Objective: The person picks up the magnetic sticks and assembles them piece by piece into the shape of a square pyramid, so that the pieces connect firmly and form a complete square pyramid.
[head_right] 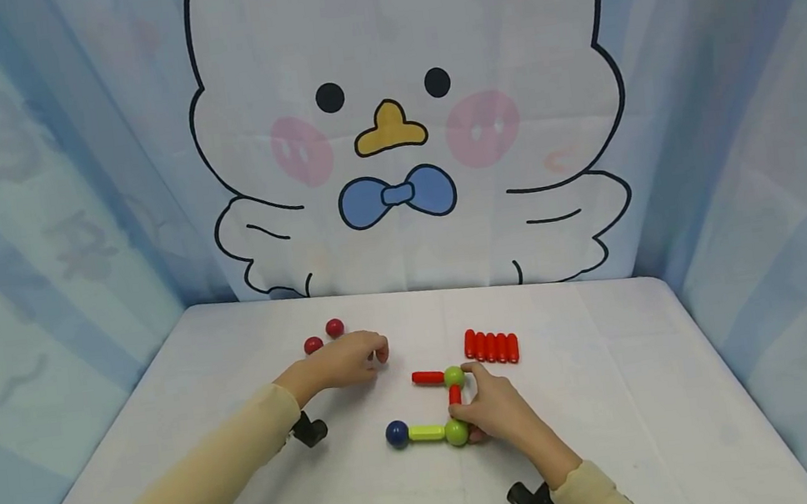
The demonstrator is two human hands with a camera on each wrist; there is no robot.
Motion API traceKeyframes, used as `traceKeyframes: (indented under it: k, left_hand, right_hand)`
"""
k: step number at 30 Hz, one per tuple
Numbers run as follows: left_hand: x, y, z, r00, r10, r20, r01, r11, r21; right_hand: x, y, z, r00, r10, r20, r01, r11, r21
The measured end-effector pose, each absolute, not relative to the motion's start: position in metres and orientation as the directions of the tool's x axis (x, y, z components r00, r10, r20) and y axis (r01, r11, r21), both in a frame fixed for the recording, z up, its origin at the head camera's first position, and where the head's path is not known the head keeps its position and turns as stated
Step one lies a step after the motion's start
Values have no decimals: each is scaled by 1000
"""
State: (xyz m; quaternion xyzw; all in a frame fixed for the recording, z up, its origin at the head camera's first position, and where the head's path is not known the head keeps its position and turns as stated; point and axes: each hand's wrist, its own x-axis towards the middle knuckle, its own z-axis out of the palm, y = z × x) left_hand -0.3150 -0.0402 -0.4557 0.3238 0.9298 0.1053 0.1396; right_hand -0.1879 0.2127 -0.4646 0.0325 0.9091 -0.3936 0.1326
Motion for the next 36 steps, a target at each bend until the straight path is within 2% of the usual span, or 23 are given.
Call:
traceKeyframes:
  k: [5, 8, 23, 28, 36]
  left_hand:
    - [-325, -66, -459, -781, 612, -121, 597, 790, 143]
    - [-331, -82, -460, -794, 603, -78, 595, 797, 99]
    - [-336, -135, -453, -850, 514, -113, 478, 844, 241]
    - [-335, -136, -452, -874, 467, -134, 424, 868, 259]
    - [-330, -123, -454, -874, 446, -193, 358, 859, 365]
  right_hand:
    - [-187, 213, -463, -962, -49, -269, 164, 685, -710]
    - [-188, 213, -464, -961, -50, -271, 164, 687, -708]
    - [-188, 212, -468, -964, -37, -264, 167, 689, -705]
    - [-189, 212, -469, -963, -21, -268, 181, 687, -704]
    - [-190, 212, -470, -962, -20, -272, 187, 677, -712]
